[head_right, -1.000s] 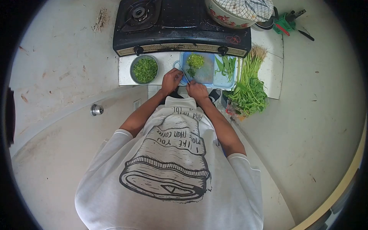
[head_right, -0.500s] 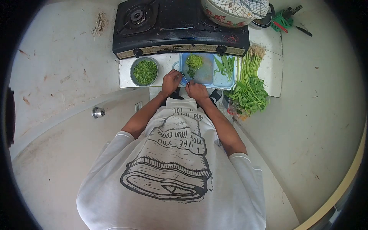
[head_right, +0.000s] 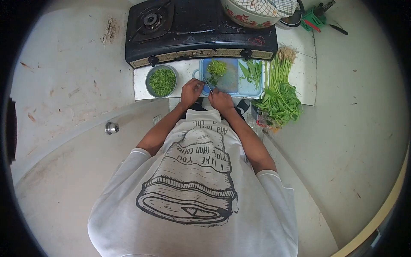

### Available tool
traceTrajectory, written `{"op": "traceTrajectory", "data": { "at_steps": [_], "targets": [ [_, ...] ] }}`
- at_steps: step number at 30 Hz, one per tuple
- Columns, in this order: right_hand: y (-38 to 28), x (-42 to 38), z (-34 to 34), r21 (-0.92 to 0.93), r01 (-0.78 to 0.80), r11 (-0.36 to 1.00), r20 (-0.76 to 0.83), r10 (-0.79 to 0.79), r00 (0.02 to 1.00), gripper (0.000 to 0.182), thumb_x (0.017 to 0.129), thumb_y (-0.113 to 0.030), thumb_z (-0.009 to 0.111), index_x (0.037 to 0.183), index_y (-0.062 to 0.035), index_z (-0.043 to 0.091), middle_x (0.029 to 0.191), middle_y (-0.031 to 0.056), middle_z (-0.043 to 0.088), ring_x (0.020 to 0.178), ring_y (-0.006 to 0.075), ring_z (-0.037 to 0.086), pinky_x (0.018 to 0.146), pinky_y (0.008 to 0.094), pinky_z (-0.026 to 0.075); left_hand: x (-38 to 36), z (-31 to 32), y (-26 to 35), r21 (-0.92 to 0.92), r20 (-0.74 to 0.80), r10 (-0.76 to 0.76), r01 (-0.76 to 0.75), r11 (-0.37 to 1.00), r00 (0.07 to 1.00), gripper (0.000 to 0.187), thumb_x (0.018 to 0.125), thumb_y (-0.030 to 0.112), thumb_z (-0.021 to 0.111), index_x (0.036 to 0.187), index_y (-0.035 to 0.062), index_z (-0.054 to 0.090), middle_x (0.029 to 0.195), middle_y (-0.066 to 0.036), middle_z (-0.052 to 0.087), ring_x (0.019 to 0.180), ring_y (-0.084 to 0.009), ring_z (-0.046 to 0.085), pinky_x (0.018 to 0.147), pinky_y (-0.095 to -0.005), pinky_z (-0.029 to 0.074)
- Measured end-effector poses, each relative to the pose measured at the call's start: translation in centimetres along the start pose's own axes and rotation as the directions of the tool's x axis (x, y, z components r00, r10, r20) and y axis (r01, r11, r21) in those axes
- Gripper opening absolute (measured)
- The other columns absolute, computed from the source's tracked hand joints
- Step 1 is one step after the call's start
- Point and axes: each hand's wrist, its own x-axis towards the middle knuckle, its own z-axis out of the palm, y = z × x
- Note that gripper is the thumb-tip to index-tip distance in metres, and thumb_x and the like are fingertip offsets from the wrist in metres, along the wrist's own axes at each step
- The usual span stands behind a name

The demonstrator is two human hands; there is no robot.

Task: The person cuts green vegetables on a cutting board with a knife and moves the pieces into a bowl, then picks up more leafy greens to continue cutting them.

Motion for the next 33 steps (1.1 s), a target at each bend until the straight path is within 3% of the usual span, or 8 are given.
{"op": "traceTrajectory", "data": {
  "at_steps": [11, 20, 29, 33],
  "targets": [
    [0.0, 0.4, -0.1, 0.048, 0.027, 0.998, 0.075, -0.031, 0.997, 0.045, 0.105, -0.041, 0.048, 0.103, 0.0023, 0.061, 0.077, 0.0292, 0.071, 0.076, 0.0480, 0.073, 0.071, 0.0579, 0.059, 0.2, 0.2, 0.0, 0.014, 0.008, -0.044, 0.044, 0.999, 0.999, 0.010, 0.089, 0.010, 0.072, 0.094, 0.0026, 0.075, 0.093, -0.011, 0.071, 0.072, -0.0270, 0.069, 0.070, -0.0383, 0.055],
    [0.0, 0.6, -0.7, 0.037, 0.003, 0.999, 0.008, -0.004, 1.000, 0.044, 0.105, -0.038, 0.048, 0.098, 0.0020, 0.063, 0.078, 0.0270, 0.072, 0.075, 0.0458, 0.074, 0.071, 0.0563, 0.060, 0.4, 0.2, -0.1, 0.000, 0.014, -0.063, 0.063, 0.998, 0.998, 0.011, 0.089, 0.012, 0.073, 0.093, 0.0018, 0.075, 0.091, -0.011, 0.071, 0.074, -0.0266, 0.070, 0.069, -0.0377, 0.056],
    [0.1, 0.6, -0.5, 0.005, 0.065, 0.998, 0.063, -0.065, 0.996, 0.042, 0.103, -0.037, 0.051, 0.097, 0.0029, 0.063, 0.075, 0.0253, 0.072, 0.073, 0.0437, 0.074, 0.071, 0.0549, 0.061, 0.3, -0.2, 0.3, 0.002, 0.009, -0.022, 0.022, 1.000, 1.000, 0.009, 0.088, 0.010, 0.073, 0.092, 0.0022, 0.075, 0.089, -0.011, 0.070, 0.074, -0.0274, 0.069, 0.071, -0.0381, 0.056],
    [0.3, 1.5, 0.3, 0.044, 0.062, 0.997, 0.044, -0.064, 0.997, 0.043, 0.103, -0.038, 0.051, 0.100, 0.0030, 0.062, 0.077, 0.0286, 0.071, 0.075, 0.0474, 0.073, 0.071, 0.0566, 0.059, 0.1, -0.6, 0.6, 0.044, 0.040, 0.014, -0.016, 0.999, 0.999, 0.008, 0.089, 0.010, 0.073, 0.093, 0.0029, 0.075, 0.090, -0.011, 0.070, 0.074, -0.0276, 0.070, 0.071, -0.0387, 0.056]
  ]
}}
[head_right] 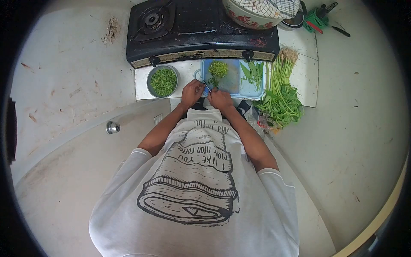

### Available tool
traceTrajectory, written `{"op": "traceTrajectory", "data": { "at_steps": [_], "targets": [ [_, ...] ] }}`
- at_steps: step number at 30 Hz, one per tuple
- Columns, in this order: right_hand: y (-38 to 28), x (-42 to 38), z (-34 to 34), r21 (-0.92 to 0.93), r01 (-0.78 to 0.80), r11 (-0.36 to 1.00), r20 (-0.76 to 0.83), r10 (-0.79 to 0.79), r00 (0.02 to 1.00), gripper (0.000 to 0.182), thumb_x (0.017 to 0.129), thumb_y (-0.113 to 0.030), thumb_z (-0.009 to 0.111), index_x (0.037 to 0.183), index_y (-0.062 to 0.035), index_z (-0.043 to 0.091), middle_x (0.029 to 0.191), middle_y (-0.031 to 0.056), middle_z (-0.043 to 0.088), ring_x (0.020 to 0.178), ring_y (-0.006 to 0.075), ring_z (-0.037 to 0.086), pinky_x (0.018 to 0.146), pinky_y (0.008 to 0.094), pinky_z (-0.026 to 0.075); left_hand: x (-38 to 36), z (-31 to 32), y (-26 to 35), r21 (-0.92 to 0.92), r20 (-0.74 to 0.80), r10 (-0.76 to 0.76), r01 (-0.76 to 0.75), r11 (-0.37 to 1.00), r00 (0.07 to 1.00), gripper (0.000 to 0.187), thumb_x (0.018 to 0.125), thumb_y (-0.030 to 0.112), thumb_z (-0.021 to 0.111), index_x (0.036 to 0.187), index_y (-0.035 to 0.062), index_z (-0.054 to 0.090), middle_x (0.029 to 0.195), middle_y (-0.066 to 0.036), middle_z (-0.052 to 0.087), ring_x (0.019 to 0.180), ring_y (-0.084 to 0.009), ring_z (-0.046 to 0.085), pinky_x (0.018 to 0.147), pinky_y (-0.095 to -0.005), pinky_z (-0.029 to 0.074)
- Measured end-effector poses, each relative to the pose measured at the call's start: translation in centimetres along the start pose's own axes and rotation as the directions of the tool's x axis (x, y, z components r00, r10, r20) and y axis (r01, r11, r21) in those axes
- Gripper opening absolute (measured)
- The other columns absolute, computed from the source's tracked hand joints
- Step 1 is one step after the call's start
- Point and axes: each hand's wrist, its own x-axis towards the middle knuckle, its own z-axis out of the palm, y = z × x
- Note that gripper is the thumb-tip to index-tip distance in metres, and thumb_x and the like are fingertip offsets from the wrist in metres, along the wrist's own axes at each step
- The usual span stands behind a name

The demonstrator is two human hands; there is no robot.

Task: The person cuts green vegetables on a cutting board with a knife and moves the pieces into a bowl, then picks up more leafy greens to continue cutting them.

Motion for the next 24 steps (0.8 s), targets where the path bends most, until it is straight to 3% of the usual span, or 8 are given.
{"op": "traceTrajectory", "data": {
  "at_steps": [5, 8, 24],
  "targets": [
    [0.0, -0.2, -0.3, -0.023, -0.017, 1.000, 0.004, 0.017, 1.000, 0.044, 0.104, -0.039, 0.051, 0.100, 0.0032, 0.063, 0.079, 0.0294, 0.072, 0.077, 0.0477, 0.073, 0.072, 0.0562, 0.060, 0.0, 0.0, -0.2, 0.036, -0.013, 0.018, -0.018, 0.999, 1.000, 0.007, 0.089, 0.010, 0.072, 0.091, 0.0044, 0.075, 0.088, -0.010, 0.069, 0.074, -0.0278, 0.069, 0.069, -0.0387, 0.055],
    [0.6, -0.6, 0.2, -0.035, 0.003, 0.999, -0.118, -0.007, 0.993, 0.043, 0.103, -0.038, 0.052, 0.094, 0.0028, 0.064, 0.072, 0.0263, 0.071, 0.069, 0.0456, 0.073, 0.065, 0.0546, 0.060, 0.2, -0.1, 0.2, 0.035, -0.005, 0.000, 0.000, 0.999, 1.000, 0.007, 0.088, 0.010, 0.073, 0.091, 0.0042, 0.075, 0.088, -0.010, 0.070, 0.074, -0.0271, 0.069, 0.070, -0.0380, 0.056],
    [-0.4, -0.2, 0.1, 0.014, -0.021, 1.000, -0.002, 0.021, 1.000, 0.044, 0.102, -0.039, 0.053, 0.101, 0.0034, 0.062, 0.078, 0.0287, 0.072, 0.075, 0.0474, 0.073, 0.072, 0.0571, 0.059, 0.1, 0.3, -0.1, -0.015, -0.026, -0.041, 0.040, 0.999, 0.999, 0.010, 0.087, 0.010, 0.072, 0.094, 0.0029, 0.075, 0.090, -0.011, 0.070, 0.074, -0.0283, 0.069, 0.071, -0.0389, 0.056]
  ]
}}
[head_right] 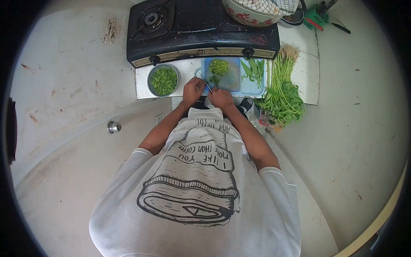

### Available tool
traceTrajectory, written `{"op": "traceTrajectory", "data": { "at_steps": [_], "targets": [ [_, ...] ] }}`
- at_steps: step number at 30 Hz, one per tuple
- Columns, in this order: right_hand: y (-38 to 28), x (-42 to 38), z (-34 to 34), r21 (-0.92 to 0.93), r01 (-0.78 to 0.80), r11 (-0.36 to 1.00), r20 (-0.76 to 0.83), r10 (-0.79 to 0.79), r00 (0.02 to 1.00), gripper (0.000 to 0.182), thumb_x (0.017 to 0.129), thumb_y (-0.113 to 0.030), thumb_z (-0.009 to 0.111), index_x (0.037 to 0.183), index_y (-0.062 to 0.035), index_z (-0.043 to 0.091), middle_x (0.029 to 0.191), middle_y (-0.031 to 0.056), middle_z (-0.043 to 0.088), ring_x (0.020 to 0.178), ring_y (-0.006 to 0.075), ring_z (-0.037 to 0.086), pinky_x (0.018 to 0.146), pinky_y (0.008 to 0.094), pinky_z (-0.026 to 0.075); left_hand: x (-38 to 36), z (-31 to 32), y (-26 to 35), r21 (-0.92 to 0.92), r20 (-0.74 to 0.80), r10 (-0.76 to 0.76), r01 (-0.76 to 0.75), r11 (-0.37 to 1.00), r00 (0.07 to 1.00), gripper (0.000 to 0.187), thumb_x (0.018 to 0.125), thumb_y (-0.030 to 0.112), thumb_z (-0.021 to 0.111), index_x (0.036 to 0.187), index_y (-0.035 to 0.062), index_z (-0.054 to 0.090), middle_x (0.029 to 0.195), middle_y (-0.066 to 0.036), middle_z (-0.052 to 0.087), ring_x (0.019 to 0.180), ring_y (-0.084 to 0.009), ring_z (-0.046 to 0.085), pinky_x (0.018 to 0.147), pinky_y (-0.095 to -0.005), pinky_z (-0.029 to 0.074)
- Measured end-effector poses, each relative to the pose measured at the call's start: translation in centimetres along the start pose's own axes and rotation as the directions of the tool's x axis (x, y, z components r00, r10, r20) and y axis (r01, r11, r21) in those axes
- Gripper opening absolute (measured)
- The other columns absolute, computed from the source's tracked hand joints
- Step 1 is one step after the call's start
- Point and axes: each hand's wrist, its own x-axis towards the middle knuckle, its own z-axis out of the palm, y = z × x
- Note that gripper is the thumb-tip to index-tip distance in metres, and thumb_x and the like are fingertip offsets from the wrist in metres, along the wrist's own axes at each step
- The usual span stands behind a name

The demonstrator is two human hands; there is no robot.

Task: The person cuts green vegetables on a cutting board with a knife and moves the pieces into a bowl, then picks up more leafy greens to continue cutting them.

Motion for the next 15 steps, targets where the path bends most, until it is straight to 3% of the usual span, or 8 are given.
{"op": "traceTrajectory", "data": {
  "at_steps": [2, 5, 8, 15],
  "targets": [
    [0.0, -0.3, -0.4, -0.017, -0.008, 1.000, 0.020, 0.008, 1.000, 0.044, 0.102, -0.039, 0.052, 0.101, 0.0031, 0.063, 0.078, 0.0285, 0.072, 0.075, 0.0472, 0.073, 0.072, 0.0567, 0.059, 0.0, -0.1, 0.1, 0.008, 0.013, 0.000, 0.000, 1.000, 1.000, 0.010, 0.087, 0.010, 0.072, 0.094, 0.0032, 0.075, 0.089, -0.011, 0.069, 0.074, -0.0296, 0.069, 0.072, -0.0399, 0.056],
    [0.8, -0.9, -0.1, -0.021, -0.029, 0.999, 0.005, 0.029, 1.000, 0.044, 0.103, -0.039, 0.052, 0.100, 0.0027, 0.064, 0.076, 0.0284, 0.071, 0.075, 0.0476, 0.073, 0.072, 0.0570, 0.059, 0.2, -0.3, 0.0, 0.125, 0.026, 0.145, -0.147, 0.981, 0.989, 0.010, 0.088, 0.010, 0.072, 0.095, 0.0035, 0.075, 0.089, -0.011, 0.069, 0.078, -0.0312, 0.069, 0.075, -0.0411, 0.055],
    [1.0, -1.4, -1.0, 0.019, -0.040, 0.999, -0.069, 0.041, 0.997, 0.042, 0.101, -0.037, 0.054, 0.096, 0.0029, 0.065, 0.075, 0.0271, 0.072, 0.073, 0.0463, 0.073, 0.071, 0.0568, 0.060, 0.3, 0.1, -0.3, 0.115, -0.001, 0.179, -0.178, 0.977, 0.984, 0.009, 0.088, 0.009, 0.072, 0.094, 0.0036, 0.074, 0.089, -0.011, 0.069, 0.082, -0.0318, 0.068, 0.077, -0.0417, 0.054],
    [1.4, -1.6, -0.5, 0.010, 0.016, 1.000, -0.049, -0.015, 0.999, 0.044, 0.103, -0.040, 0.052, 0.098, 0.0020, 0.064, 0.072, 0.0277, 0.070, 0.069, 0.0474, 0.071, 0.068, 0.0579, 0.059, 0.1, 0.6, -0.5, -0.039, -0.004, 0.029, -0.029, 0.999, 1.000, 0.008, 0.087, 0.007, 0.073, 0.094, 0.0037, 0.075, 0.090, -0.011, 0.069, 0.081, -0.0276, 0.067, 0.077, -0.0388, 0.054]
  ]
}}
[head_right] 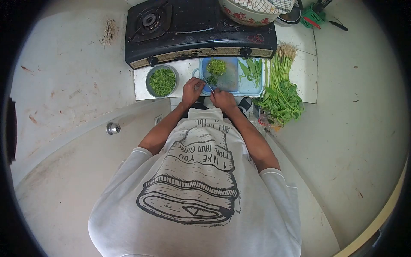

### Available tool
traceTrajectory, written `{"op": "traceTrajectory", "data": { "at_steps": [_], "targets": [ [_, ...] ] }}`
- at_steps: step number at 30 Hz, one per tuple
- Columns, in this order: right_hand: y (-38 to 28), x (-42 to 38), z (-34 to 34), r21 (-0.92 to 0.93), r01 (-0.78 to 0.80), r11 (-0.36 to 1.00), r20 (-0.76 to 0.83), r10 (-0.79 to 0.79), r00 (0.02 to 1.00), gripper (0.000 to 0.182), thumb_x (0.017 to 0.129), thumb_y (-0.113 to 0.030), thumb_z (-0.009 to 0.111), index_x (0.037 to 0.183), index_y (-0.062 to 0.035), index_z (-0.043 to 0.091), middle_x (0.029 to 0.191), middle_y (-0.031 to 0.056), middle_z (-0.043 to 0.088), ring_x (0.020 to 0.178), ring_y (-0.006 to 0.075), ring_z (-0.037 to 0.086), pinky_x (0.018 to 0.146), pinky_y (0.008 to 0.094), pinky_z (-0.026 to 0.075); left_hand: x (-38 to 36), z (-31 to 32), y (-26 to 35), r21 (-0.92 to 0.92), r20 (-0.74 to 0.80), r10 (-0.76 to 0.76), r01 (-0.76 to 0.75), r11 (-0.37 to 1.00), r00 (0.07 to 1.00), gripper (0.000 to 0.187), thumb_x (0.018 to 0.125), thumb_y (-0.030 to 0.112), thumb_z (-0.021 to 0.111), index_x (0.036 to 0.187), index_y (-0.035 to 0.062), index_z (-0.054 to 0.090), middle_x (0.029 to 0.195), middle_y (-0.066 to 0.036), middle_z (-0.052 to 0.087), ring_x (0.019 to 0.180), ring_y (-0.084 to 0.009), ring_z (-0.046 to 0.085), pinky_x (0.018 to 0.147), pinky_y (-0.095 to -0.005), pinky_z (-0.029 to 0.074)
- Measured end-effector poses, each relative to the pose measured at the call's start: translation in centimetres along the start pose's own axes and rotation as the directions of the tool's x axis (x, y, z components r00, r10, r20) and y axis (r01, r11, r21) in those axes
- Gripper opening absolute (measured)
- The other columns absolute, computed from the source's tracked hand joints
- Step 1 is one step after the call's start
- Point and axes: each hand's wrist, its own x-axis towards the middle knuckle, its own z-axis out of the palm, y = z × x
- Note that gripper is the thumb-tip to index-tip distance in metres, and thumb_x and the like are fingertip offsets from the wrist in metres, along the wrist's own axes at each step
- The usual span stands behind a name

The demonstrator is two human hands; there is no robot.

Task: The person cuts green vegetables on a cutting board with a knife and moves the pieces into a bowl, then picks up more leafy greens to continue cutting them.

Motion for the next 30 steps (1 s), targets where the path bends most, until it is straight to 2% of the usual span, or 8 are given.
{"op": "traceTrajectory", "data": {
  "at_steps": [8, 11, 14, 20, 23, 30],
  "targets": [
    [0.0, 0.1, 0.6, -0.014, 0.009, 1.000, 0.010, -0.009, 1.000, 0.042, 0.101, -0.038, 0.053, 0.098, 0.0015, 0.064, 0.071, 0.0266, 0.070, 0.069, 0.0465, 0.072, 0.067, 0.0572, 0.059, -0.1, 1.2, -0.8, -0.124, -0.088, -0.128, 0.117, 0.985, 0.988, 0.015, 0.081, 0.008, 0.080, 0.094, 0.0029, 0.074, 0.090, -0.010, 0.070, 0.074, -0.0227, 0.067, 0.071, -0.0358, 0.055],
    [-0.4, -0.1, 0.1, -0.040, 0.004, 0.999, 0.049, -0.002, 0.999, 0.042, 0.102, -0.039, 0.052, 0.100, 0.0015, 0.063, 0.072, 0.0263, 0.071, 0.070, 0.0467, 0.073, 0.067, 0.0570, 0.060, 0.1, 1.3, -0.6, -0.206, -0.118, -0.265, 0.237, 0.949, 0.957, 0.023, 0.078, 0.009, 0.084, 0.097, 0.0022, 0.072, 0.091, -0.010, 0.071, 0.072, -0.0207, 0.066, 0.070, -0.0347, 0.055],
    [-0.5, -0.1, 0.0, -0.047, -0.004, 0.999, 0.042, 0.006, 0.999, 0.041, 0.102, -0.038, 0.051, 0.101, 0.0017, 0.062, 0.073, 0.0260, 0.071, 0.071, 0.0468, 0.073, 0.068, 0.0568, 0.060, 0.4, 1.2, -0.8, -0.266, -0.072, -0.364, 0.334, 0.904, 0.928, 0.031, 0.076, 0.010, 0.088, 0.099, 0.0017, 0.069, 0.092, -0.009, 0.071, 0.073, -0.0187, 0.066, 0.070, -0.0332, 0.056],
    [-0.9, 1.0, 0.3, -0.024, -0.022, 0.999, 0.043, 0.023, 0.999, 0.042, 0.103, -0.039, 0.052, 0.100, 0.0022, 0.063, 0.075, 0.0282, 0.071, 0.071, 0.0468, 0.073, 0.067, 0.0572, 0.059, 0.8, 0.9, -1.5, -0.263, 0.017, -0.373, 0.364, 0.893, 0.928, 0.033, 0.079, 0.012, 0.088, 0.103, 0.0029, 0.067, 0.093, -0.006, 0.068, 0.081, -0.0149, 0.065, 0.076, -0.0302, 0.054],
    [-1.2, 1.0, -0.2, -0.018, -0.011, 1.000, 0.041, 0.012, 0.999, 0.043, 0.103, -0.040, 0.052, 0.101, 0.0020, 0.063, 0.077, 0.0281, 0.071, 0.072, 0.0465, 0.073, 0.067, 0.0567, 0.059, 0.7, 1.5, -2.5, -0.310, 0.002, -0.363, 0.346, 0.886, 0.932, 0.033, 0.076, 0.011, 0.088, 0.100, 0.0020, 0.068, 0.092, -0.007, 0.070, 0.075, -0.0162, 0.067, 0.071, -0.0308, 0.055],
    [-0.9, 0.3, -0.6, -0.041, -0.046, 0.998, 0.040, 0.047, 0.998, 0.043, 0.103, -0.039, 0.051, 0.101, 0.0022, 0.063, 0.077, 0.0271, 0.072, 0.074, 0.0463, 0.073, 0.070, 0.0568, 0.060, 1.0, 1.2, -2.2, -0.290, 0.015, -0.371, 0.359, 0.887, 0.929, 0.033, 0.075, 0.009, 0.088, 0.101, 0.0028, 0.067, 0.092, -0.006, 0.069, 0.075, -0.0148, 0.066, 0.072, -0.0303, 0.056]
  ]
}}
